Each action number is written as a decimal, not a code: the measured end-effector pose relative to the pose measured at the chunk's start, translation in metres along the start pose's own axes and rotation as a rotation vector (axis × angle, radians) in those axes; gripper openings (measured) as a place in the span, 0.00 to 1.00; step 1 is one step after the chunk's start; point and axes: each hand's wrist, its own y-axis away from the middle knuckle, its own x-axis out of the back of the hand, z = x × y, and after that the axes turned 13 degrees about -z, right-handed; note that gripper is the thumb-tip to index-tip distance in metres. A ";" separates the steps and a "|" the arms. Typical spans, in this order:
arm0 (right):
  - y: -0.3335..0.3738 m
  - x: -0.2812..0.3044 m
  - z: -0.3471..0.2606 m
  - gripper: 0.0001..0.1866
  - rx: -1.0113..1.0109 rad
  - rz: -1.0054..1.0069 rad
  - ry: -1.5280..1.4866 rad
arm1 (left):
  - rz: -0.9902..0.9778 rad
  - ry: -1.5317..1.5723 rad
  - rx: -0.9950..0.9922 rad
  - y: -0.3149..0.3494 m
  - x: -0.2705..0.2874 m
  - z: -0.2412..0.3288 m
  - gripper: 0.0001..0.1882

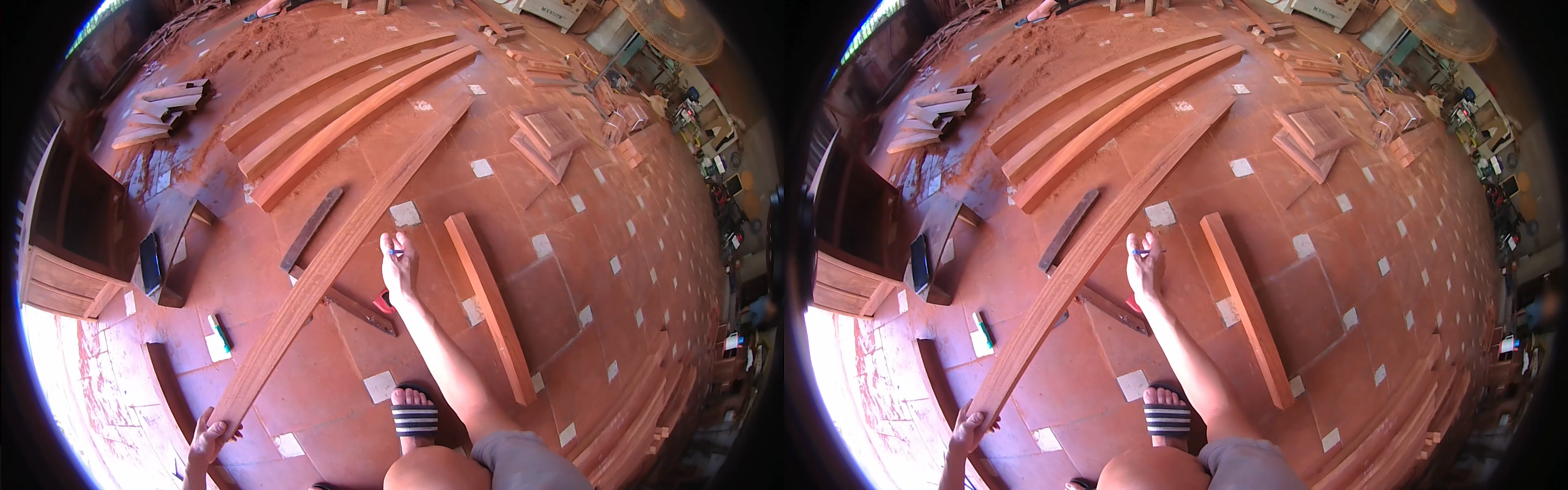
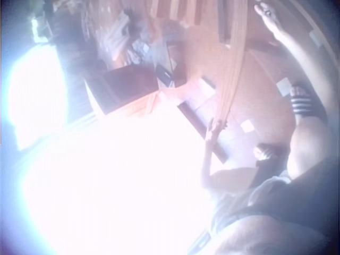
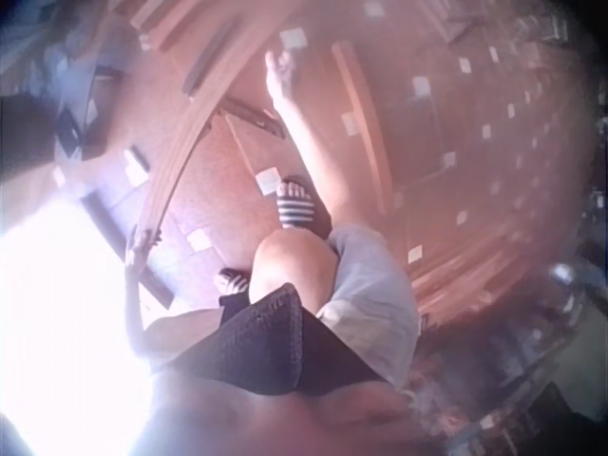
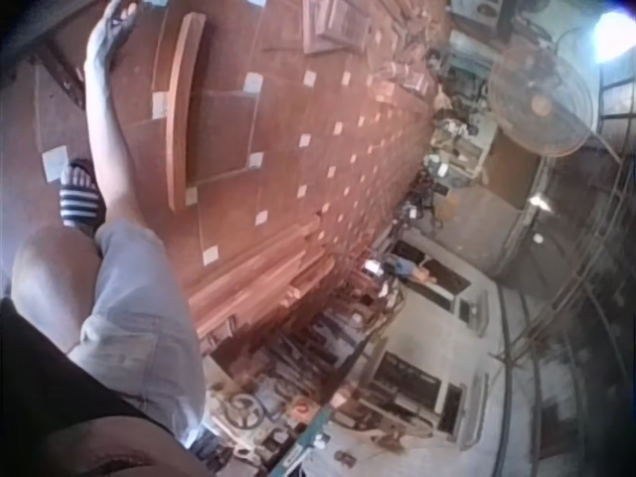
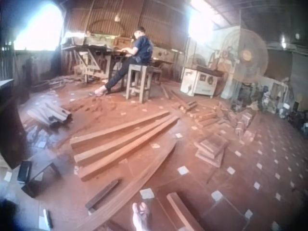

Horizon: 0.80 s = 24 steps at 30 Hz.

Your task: The person measures and marks wooden planks using a set square and a pen. They draw lines and write labels on the wood, then use a marker to highlight specific sections before stacking the pieces.

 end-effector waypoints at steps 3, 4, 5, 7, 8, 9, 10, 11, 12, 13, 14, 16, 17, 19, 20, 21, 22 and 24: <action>-0.001 0.005 0.009 0.44 -0.048 -0.015 -0.010 | 0.035 -0.188 -0.003 -0.002 0.002 -0.003 0.37; -0.001 0.007 0.012 0.44 -0.033 -0.030 -0.008 | 0.049 -0.219 0.013 -0.002 0.004 -0.006 0.36; -0.002 0.008 0.014 0.44 -0.041 -0.034 -0.017 | 0.062 -0.252 0.031 -0.003 0.006 -0.009 0.35; -0.003 0.010 0.019 0.44 -0.033 -0.028 -0.015 | 0.061 -0.270 0.067 -0.003 0.012 -0.015 0.34; -0.004 0.010 0.021 0.43 -0.018 -0.019 -0.005 | 0.049 -0.256 0.084 -0.003 0.015 -0.018 0.33; -0.005 0.010 0.022 0.43 -0.015 -0.016 -0.004 | 0.038 -0.241 0.101 -0.003 0.017 -0.020 0.33; -0.006 0.011 0.024 0.44 0.003 -0.019 0.020 | 0.041 -0.310 0.098 -0.003 0.019 -0.021 0.33; -0.007 0.012 0.025 0.44 0.007 -0.028 0.033 | 0.045 -0.379 0.096 -0.003 0.020 -0.022 0.32; -0.007 0.013 0.026 0.44 -0.017 -0.020 0.031 | 0.048 -0.448 0.094 -0.003 0.020 -0.021 0.32; -0.007 0.014 0.027 0.45 -0.009 -0.041 0.044 | 0.041 -0.482 0.113 -0.003 0.019 -0.020 0.33; -0.008 0.016 0.028 0.45 -0.025 -0.046 0.041 | 0.035 -0.516 0.130 -0.003 0.017 -0.017 0.34; -0.009 0.018 0.031 0.45 -0.030 -0.050 0.029 | -0.034 -0.354 0.172 -0.002 0.009 -0.011 0.37; -0.010 0.019 0.032 0.45 -0.019 -0.049 0.021 | -0.095 -0.158 0.194 0.000 0.004 -0.008 0.39; -0.012 0.019 0.036 0.45 -0.026 -0.058 0.017 | -0.164 0.053 0.221 0.003 -0.006 -0.002 0.43; -0.013 0.020 0.037 0.45 -0.040 -0.065 0.022 | -0.175 0.063 0.224 0.005 -0.009 -0.001 0.44; -0.014 0.019 0.039 0.44 -0.074 -0.070 0.021 | -0.182 0.076 0.228 0.008 -0.010 0.000 0.46; -0.014 0.018 0.040 0.45 -0.072 -0.073 0.011 | -0.201 0.077 0.238 0.011 -0.010 -0.001 0.47; -0.012 0.021 0.037 0.44 -0.063 -0.127 -0.056 | -0.240 0.086 0.246 0.018 -0.002 -0.004 0.47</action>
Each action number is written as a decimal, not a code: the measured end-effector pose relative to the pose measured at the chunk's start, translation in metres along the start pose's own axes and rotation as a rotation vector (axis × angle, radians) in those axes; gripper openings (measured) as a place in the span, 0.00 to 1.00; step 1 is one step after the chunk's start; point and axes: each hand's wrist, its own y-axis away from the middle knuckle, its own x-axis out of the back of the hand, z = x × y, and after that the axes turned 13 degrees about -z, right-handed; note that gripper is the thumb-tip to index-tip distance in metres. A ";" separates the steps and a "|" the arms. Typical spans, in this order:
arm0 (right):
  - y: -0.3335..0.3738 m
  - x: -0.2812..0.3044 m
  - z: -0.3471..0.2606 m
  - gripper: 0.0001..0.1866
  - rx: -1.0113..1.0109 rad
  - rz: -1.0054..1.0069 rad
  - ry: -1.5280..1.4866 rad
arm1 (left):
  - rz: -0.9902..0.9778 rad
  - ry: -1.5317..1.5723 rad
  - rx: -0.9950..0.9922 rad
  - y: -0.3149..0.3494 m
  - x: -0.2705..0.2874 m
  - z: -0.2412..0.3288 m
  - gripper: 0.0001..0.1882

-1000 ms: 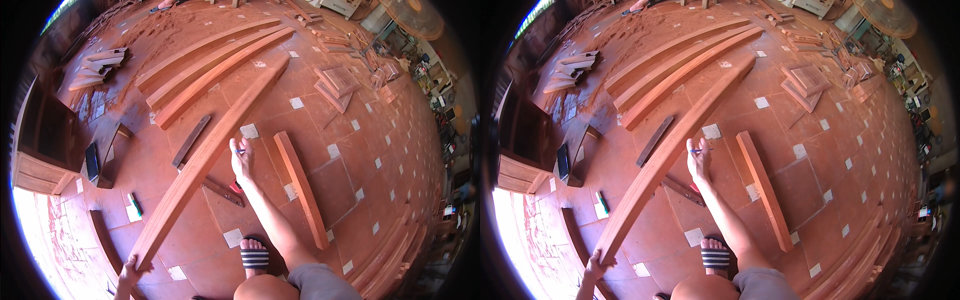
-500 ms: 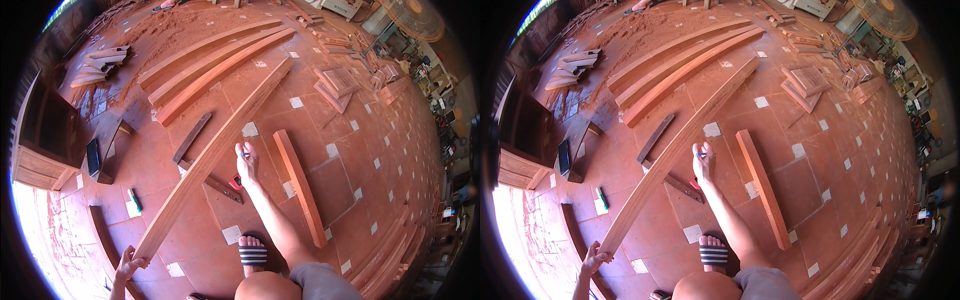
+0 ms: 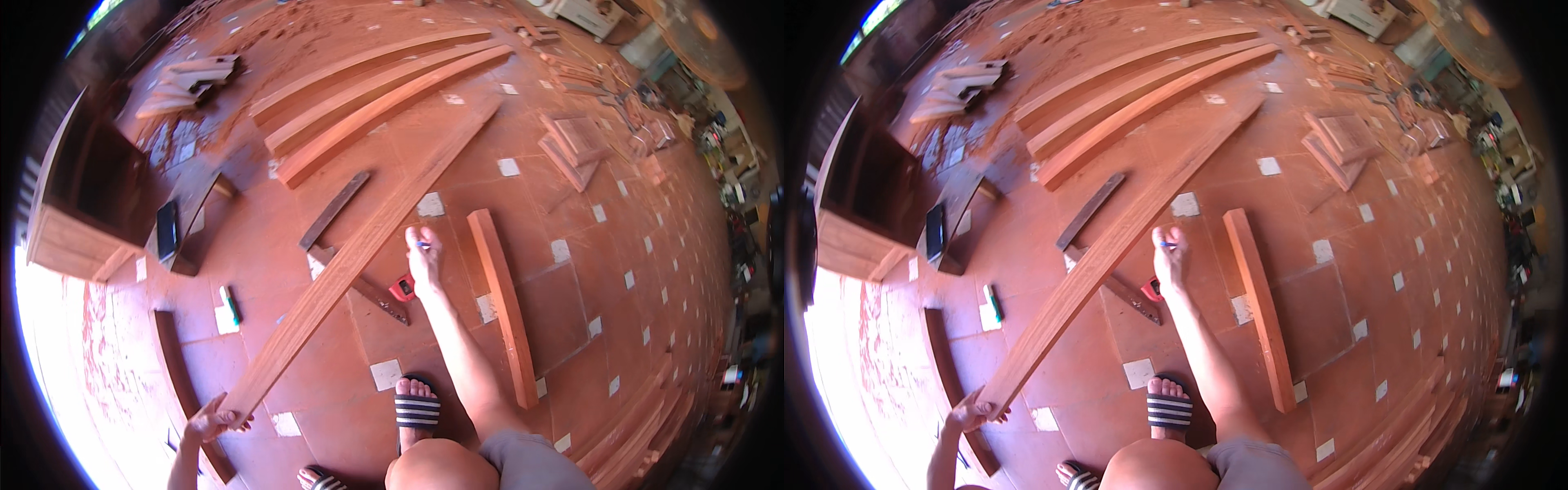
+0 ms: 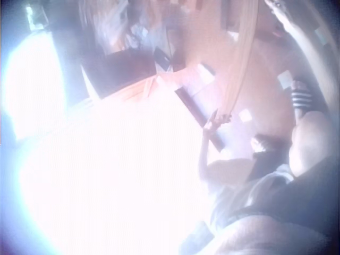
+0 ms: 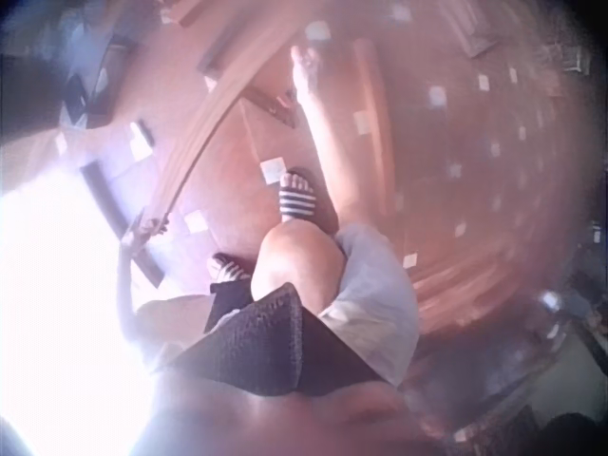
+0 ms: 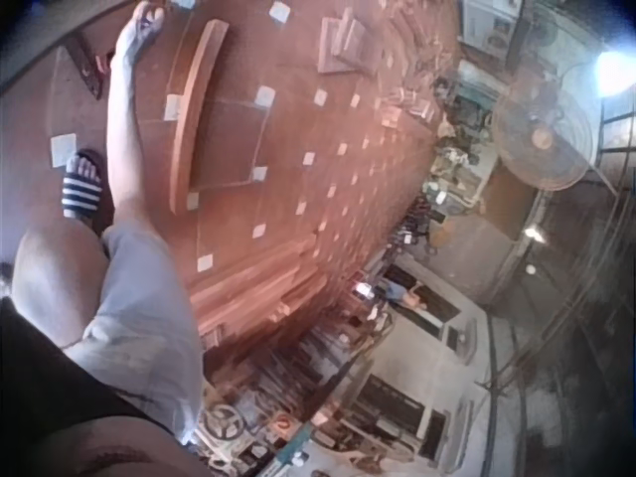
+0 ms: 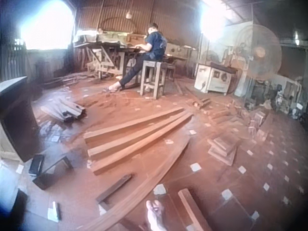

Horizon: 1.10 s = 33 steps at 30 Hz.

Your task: The person measures and marks wooden planks using a set square and a pen. They draw lines and write labels on the wood, then use a marker to highlight specific sections before stacking the pieces.

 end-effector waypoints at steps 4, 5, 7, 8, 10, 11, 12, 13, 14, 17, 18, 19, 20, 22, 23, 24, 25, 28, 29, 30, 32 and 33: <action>0.009 0.010 -0.029 0.49 0.139 0.032 0.601 | 0.102 0.067 -0.040 0.036 0.025 -0.012 0.46; 0.007 0.011 -0.041 0.51 0.383 -0.019 0.780 | 0.115 0.091 -0.045 0.049 0.030 -0.015 0.44; -0.002 0.013 -0.065 0.57 0.729 -0.195 1.103 | 0.172 0.122 -0.034 0.077 0.038 -0.019 0.43; -0.010 0.013 -0.078 0.60 0.821 -0.318 1.237 | 0.200 0.139 -0.032 0.091 0.038 -0.025 0.42; -0.028 0.003 -0.094 0.63 0.879 -0.538 1.426 | 0.192 0.413 0.109 0.118 0.052 -0.021 0.41; -0.036 -0.006 -0.096 0.62 0.913 -0.600 1.543 | 0.178 0.429 0.099 0.129 0.055 -0.030 0.41; -0.043 -0.017 -0.097 0.61 0.993 -0.653 1.629 | 0.175 0.430 0.081 0.135 0.061 -0.039 0.40; -0.047 -0.028 -0.097 0.50 1.026 -0.730 1.611 | 0.172 0.431 0.062 0.142 0.067 -0.049 0.39; -0.050 -0.038 -0.095 0.40 1.059 -0.810 1.589 | 0.184 0.418 0.037 0.144 0.073 -0.062 0.37; -0.053 -0.068 -0.096 0.20 0.780 -1.014 1.752 | 0.225 0.371 -0.029 0.145 0.093 -0.098 0.32; -0.052 -0.075 -0.097 0.15 0.652 -1.047 1.824 | 0.219 0.316 0.006 0.146 0.100 -0.104 0.30; -0.046 -0.077 -0.098 0.09 0.732 -1.014 1.783 | 0.367 0.253 0.038 0.146 0.105 -0.108 0.30; -0.039 -0.078 -0.099 0.07 0.787 -0.967 1.730 | 0.442 0.181 -0.039 0.147 0.111 -0.110 0.30; -0.025 -0.077 -0.103 0.06 0.845 -0.940 1.719 | 0.605 0.143 -0.127 0.145 0.123 -0.109 0.30; -0.019 -0.077 -0.105 0.08 0.929 -0.918 1.653 | 0.742 0.191 -0.138 0.144 0.131 -0.106 0.26; -0.011 -0.077 -0.107 0.10 0.949 -0.899 1.624 | 0.847 0.186 -0.197 0.142 0.141 -0.101 0.24; -0.001 -0.076 -0.107 0.11 0.964 -0.880 1.598 | 0.942 0.192 -0.253 0.139 0.154 -0.097 0.23; 0.030 -0.077 -0.102 0.16 0.942 -0.847 1.584 | 1.105 0.163 -0.159 0.135 0.206 -0.080 0.23; 0.041 -0.078 -0.098 0.20 0.944 -0.836 1.623 | 1.094 0.063 -0.130 0.134 0.224 -0.077 0.26; 0.052 -0.079 -0.093 0.23 0.880 -0.855 1.632 | 1.236 -0.049 -0.016 0.138 0.242 -0.071 0.30; 0.074 -0.080 -0.078 0.28 0.829 -0.841 1.639 | 1.438 -0.138 -0.112 0.135 0.269 -0.067 0.34; 0.084 -0.081 -0.069 0.29 0.838 -0.823 1.636 | 1.467 -0.211 -0.099 0.134 0.280 -0.065 0.40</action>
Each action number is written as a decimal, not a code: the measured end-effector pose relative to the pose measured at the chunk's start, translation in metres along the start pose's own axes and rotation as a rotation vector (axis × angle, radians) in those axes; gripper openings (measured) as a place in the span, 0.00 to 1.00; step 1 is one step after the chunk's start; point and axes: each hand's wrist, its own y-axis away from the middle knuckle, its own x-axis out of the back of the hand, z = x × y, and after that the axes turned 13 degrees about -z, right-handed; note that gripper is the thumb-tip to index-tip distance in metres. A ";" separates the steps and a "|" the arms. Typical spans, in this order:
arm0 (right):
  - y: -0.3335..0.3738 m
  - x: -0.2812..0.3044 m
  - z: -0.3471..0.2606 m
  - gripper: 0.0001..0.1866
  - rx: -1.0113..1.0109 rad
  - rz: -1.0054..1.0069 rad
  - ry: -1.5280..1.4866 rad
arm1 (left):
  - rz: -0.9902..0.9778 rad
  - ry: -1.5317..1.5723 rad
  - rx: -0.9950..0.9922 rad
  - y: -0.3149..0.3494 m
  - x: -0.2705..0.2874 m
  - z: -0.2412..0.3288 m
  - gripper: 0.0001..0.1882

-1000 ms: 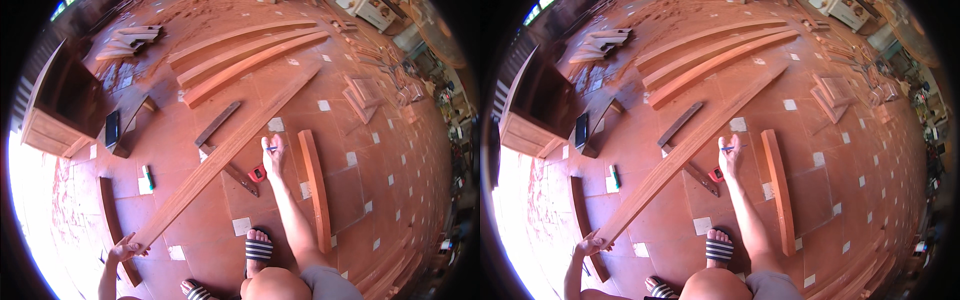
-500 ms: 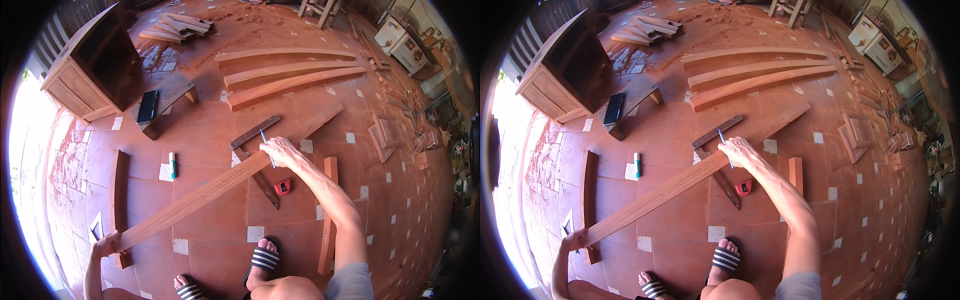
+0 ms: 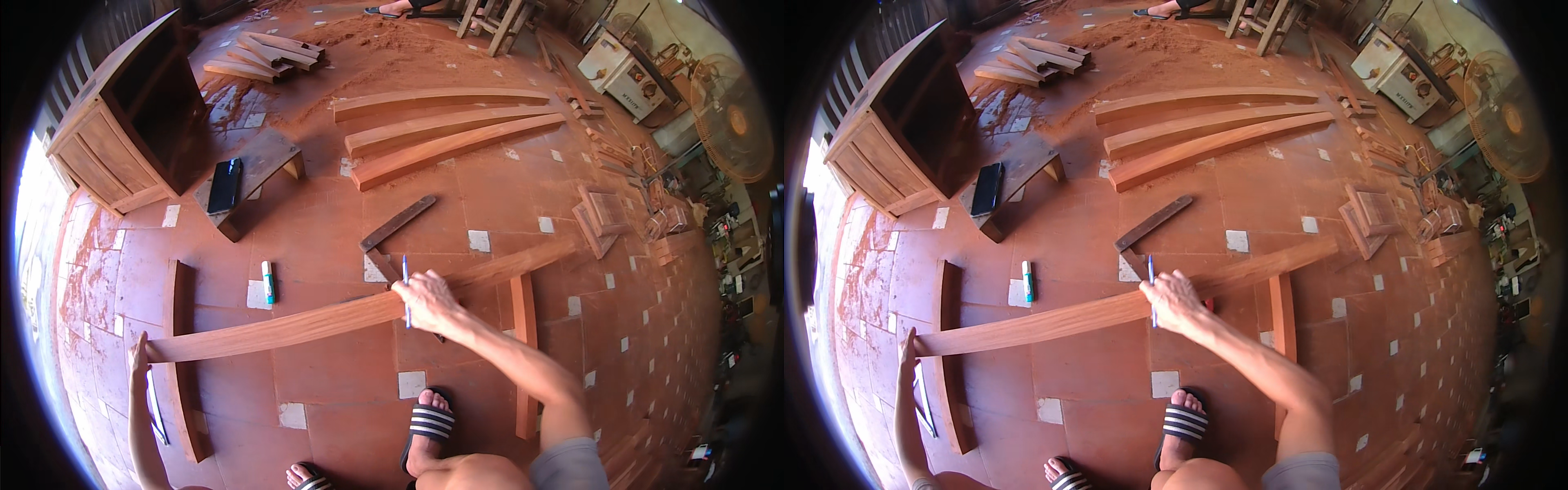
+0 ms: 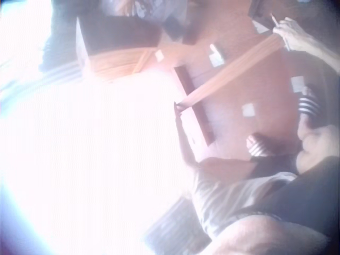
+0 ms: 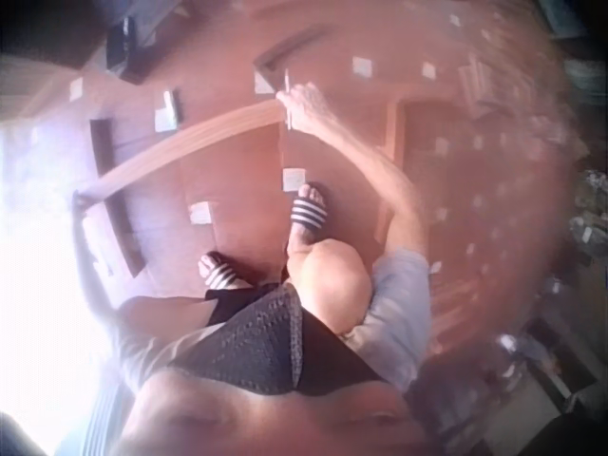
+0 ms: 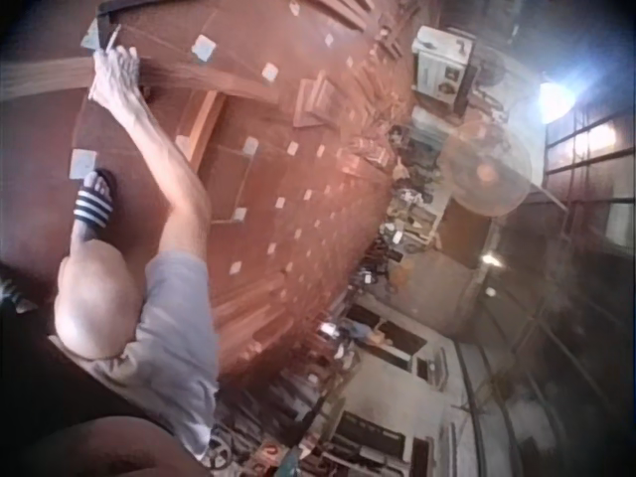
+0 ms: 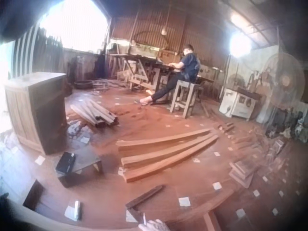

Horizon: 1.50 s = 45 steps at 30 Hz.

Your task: The person measures and marks wooden planks using a set square and a pen. They draw lines and write labels on the wood, then use a marker to highlight specific sections before stacking the pieces.

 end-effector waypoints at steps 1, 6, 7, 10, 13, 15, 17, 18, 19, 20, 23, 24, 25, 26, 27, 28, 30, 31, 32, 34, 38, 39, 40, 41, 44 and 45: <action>0.000 -0.007 -0.009 0.30 -0.025 -0.018 -0.011 | -0.239 -0.116 0.087 -0.011 0.008 0.004 0.57; 0.007 -0.031 -0.027 0.26 -0.020 0.027 -0.122 | -0.038 -0.104 0.027 -0.031 -0.013 -0.008 0.52; 0.007 -0.032 -0.028 0.26 -0.027 0.031 -0.132 | -0.098 -0.179 0.006 -0.035 -0.015 -0.011 0.56; 0.011 -0.034 -0.033 0.29 -0.032 0.065 -0.210 | 0.005 -0.257 -0.103 -0.046 -0.023 -0.025 0.58; 0.031 -0.040 -0.040 0.43 -0.033 0.208 -0.232 | -0.045 -0.422 -0.190 -0.054 -0.015 -0.028 0.57; 0.053 -0.050 -0.040 0.47 -0.078 0.323 -0.238 | -0.034 -0.525 -0.235 -0.054 -0.009 -0.026 0.55; 0.082 -0.059 -0.023 0.51 -0.134 0.340 -0.246 | -0.012 -0.436 -0.215 -0.047 -0.002 -0.024 0.54; 0.102 -0.062 -0.010 0.52 -0.168 0.363 -0.229 | -0.007 -0.445 -0.214 -0.042 0.001 -0.022 0.54; 0.119 -0.064 0.004 0.52 -0.195 0.411 -0.217 | 0.001 -0.445 -0.220 -0.036 0.003 -0.020 0.53; 0.134 -0.064 0.021 0.52 -0.184 0.435 -0.175 | 0.005 -0.448 -0.221 -0.029 0.006 -0.019 0.53; 0.163 -0.059 0.065 0.51 -0.203 0.223 -0.166 | 0.015 -0.467 -0.225 -0.007 0.011 -0.016 0.51; 0.167 -0.055 0.081 0.51 -0.157 0.187 -0.132 | 0.020 -0.474 -0.228 -0.001 0.012 -0.016 0.50; 0.171 -0.049 0.098 0.50 -0.123 0.184 -0.114 | 0.022 -0.484 -0.224 0.006 0.014 -0.014 0.50; 0.173 -0.043 0.114 0.50 -0.157 0.209 -0.105 | 0.026 -0.488 -0.226 0.012 0.014 -0.014 0.49; 0.174 -0.040 0.124 0.49 -0.186 0.230 -0.098 | 0.027 -0.492 -0.235 0.017 0.016 -0.012 0.49; 0.173 -0.039 0.128 0.51 -0.256 0.309 -0.107 | 0.030 -0.501 -0.239 0.022 0.017 -0.010 0.48; 0.167 -0.044 0.124 0.55 -0.342 0.342 -0.161 | 0.033 -0.513 -0.246 0.032 0.017 -0.007 0.47; 0.162 -0.051 0.114 0.56 -0.393 0.322 -0.200 | 0.033 -0.518 -0.253 0.036 0.017 -0.005 0.46; 0.155 -0.058 0.103 0.56 -0.334 0.377 -0.180 | 0.032 -0.529 -0.259 0.041 0.017 -0.004 0.46; 0.138 -0.070 0.077 0.58 -0.262 0.443 -0.213 | 0.036 -0.539 -0.264 0.050 0.015 -0.001 0.45; 0.102 -0.078 0.028 0.57 -0.103 0.410 -0.308 | 0.032 -0.578 -0.296 0.063 0.010 0.003 0.42; 0.095 -0.076 0.017 0.57 -0.048 0.400 -0.348 | 0.031 -0.585 -0.307 0.065 0.009 0.004 0.42; 0.091 -0.074 0.005 0.56 -0.020 0.399 -0.378 | 0.032 -0.595 -0.316 0.067 0.008 0.004 0.41; 0.091 -0.071 -0.005 0.56 -0.003 0.366 -0.385 | 0.031 -0.602 -0.325 0.067 0.008 0.005 0.41; 0.092 -0.063 -0.010 0.52 0.104 0.342 -0.362 | 0.023 -0.640 -0.368 0.073 0.010 0.001 0.39; 0.095 -0.061 -0.005 0.50 0.160 0.379 -0.359 | 0.020 -0.654 -0.388 0.075 0.011 0.000 0.38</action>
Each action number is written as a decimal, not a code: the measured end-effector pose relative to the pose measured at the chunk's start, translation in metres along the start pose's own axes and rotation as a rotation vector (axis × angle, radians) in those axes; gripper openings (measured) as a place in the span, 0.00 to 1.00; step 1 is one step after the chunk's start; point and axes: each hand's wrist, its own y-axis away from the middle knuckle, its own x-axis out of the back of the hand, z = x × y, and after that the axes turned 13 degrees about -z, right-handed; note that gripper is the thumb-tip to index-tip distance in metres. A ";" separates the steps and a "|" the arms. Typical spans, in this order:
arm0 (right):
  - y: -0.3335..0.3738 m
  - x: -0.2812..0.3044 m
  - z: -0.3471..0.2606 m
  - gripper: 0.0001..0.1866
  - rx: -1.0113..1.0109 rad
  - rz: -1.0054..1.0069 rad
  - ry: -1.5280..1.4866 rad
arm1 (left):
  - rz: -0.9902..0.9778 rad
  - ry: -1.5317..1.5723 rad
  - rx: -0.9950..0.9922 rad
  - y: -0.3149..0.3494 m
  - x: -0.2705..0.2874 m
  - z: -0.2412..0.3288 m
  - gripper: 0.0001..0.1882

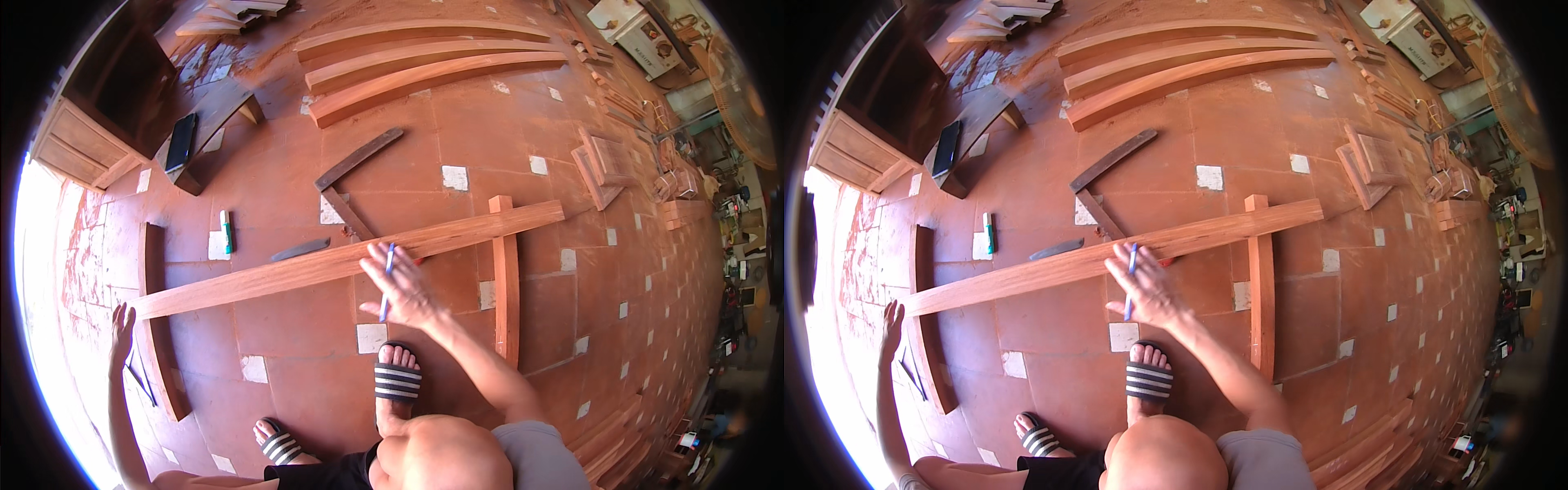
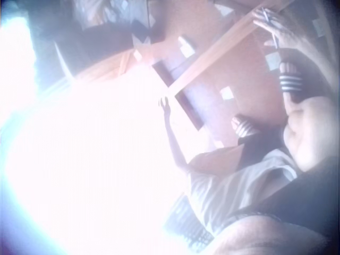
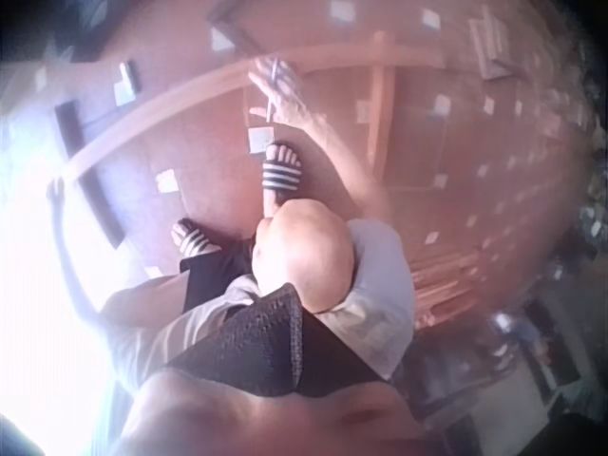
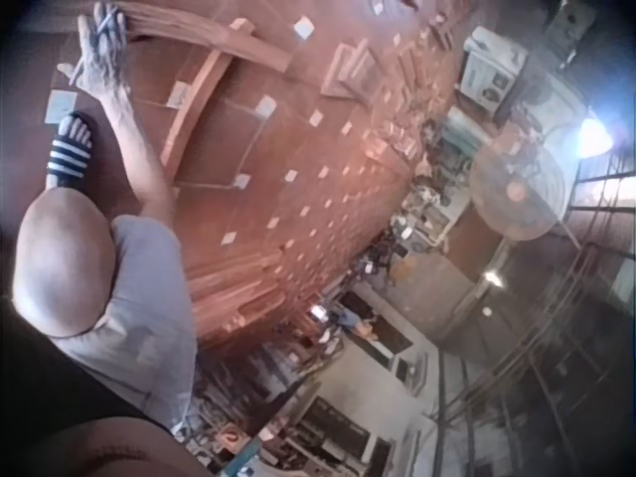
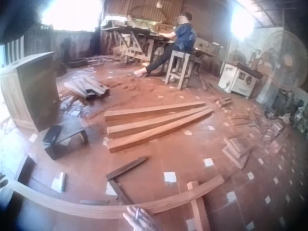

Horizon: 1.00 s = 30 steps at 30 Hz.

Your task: The person measures and marks wooden planks using a set square and a pen. They draw lines and write labels on the wood, then use a marker to highlight specific sections before stacking the pieces.

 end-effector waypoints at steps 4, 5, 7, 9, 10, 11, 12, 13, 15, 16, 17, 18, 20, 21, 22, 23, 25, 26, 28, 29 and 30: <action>0.017 0.045 0.055 0.42 -0.518 0.330 -0.038 | -0.002 -0.087 -0.108 0.020 -0.001 0.014 0.36; 0.024 0.059 0.065 0.42 -0.535 0.378 0.123 | -0.002 -0.119 -0.148 0.027 -0.002 0.025 0.36; 0.029 0.077 0.076 0.43 -0.524 0.393 0.159 | 0.001 -0.213 -0.271 0.039 -0.002 0.057 0.34; 0.031 0.091 0.078 0.44 -0.490 0.240 0.131 | 0.101 -0.370 -0.432 0.052 -0.007 0.102 0.33; 0.031 0.097 0.077 0.45 -0.458 0.109 0.129 | -0.208 -0.301 -0.385 0.051 0.005 0.125 0.51; 0.030 0.101 0.076 0.46 -0.419 -0.007 0.112 | -0.229 -0.298 -0.452 0.055 0.004 0.151 0.53; 0.028 0.102 0.076 0.47 -0.438 -0.124 0.167 | -0.246 -0.292 -0.519 0.057 0.002 0.177 0.57; 0.025 0.102 0.077 0.48 -0.452 -0.225 0.208 | -0.233 -0.339 -0.573 0.059 -0.001 0.201 0.62; 0.020 0.096 0.081 0.48 -0.480 -0.276 0.263 | -0.271 -0.364 -0.680 0.061 -0.011 0.246 0.63; 0.020 0.093 0.084 0.47 -0.443 -0.249 0.250 | -0.248 -0.359 -0.787 0.060 -0.017 0.265 0.63; 0.020 0.088 0.087 0.46 -0.449 -0.239 0.237 | -0.323 -0.359 -0.780 0.059 -0.023 0.283 0.64; 0.021 0.085 0.091 0.44 -0.499 -0.244 0.236 | -0.372 -0.347 -0.794 0.056 -0.031 0.301 0.65; 0.031 0.076 0.090 0.39 -0.394 -0.090 0.304 | -0.531 -0.291 -0.786 0.051 -0.041 0.329 0.64; 0.037 0.072 0.087 0.39 -0.418 -0.082 0.346 | -0.575 -0.238 -0.793 0.050 -0.044 0.340 0.62; 0.044 0.067 0.082 0.38 -0.411 -0.047 0.386 | -0.644 -0.221 -0.734 0.050 -0.047 0.349 0.61; 0.051 0.062 0.075 0.39 -0.409 -0.018 0.464 | -0.651 -0.233 -0.754 0.052 -0.048 0.355 0.58; 0.064 0.052 0.061 0.40 -0.439 0.048 0.489 | -0.680 -0.319 -0.699 0.059 -0.050 0.360 0.52; 0.072 0.048 0.054 0.40 -0.450 0.075 0.479 | -0.650 -0.321 -0.697 0.065 -0.053 0.359 0.48; 0.087 0.044 0.041 0.36 -0.512 0.087 0.361 | -0.545 -0.364 -0.657 0.078 -0.060 0.351 0.40; 0.094 0.044 0.037 0.37 -0.524 0.078 0.359 | -0.515 -0.364 -0.709 0.084 -0.065 0.346 0.38; 0.101 0.047 0.035 0.38 -0.493 0.092 0.364 | -0.466 -0.355 -0.772 0.089 -0.071 0.341 0.36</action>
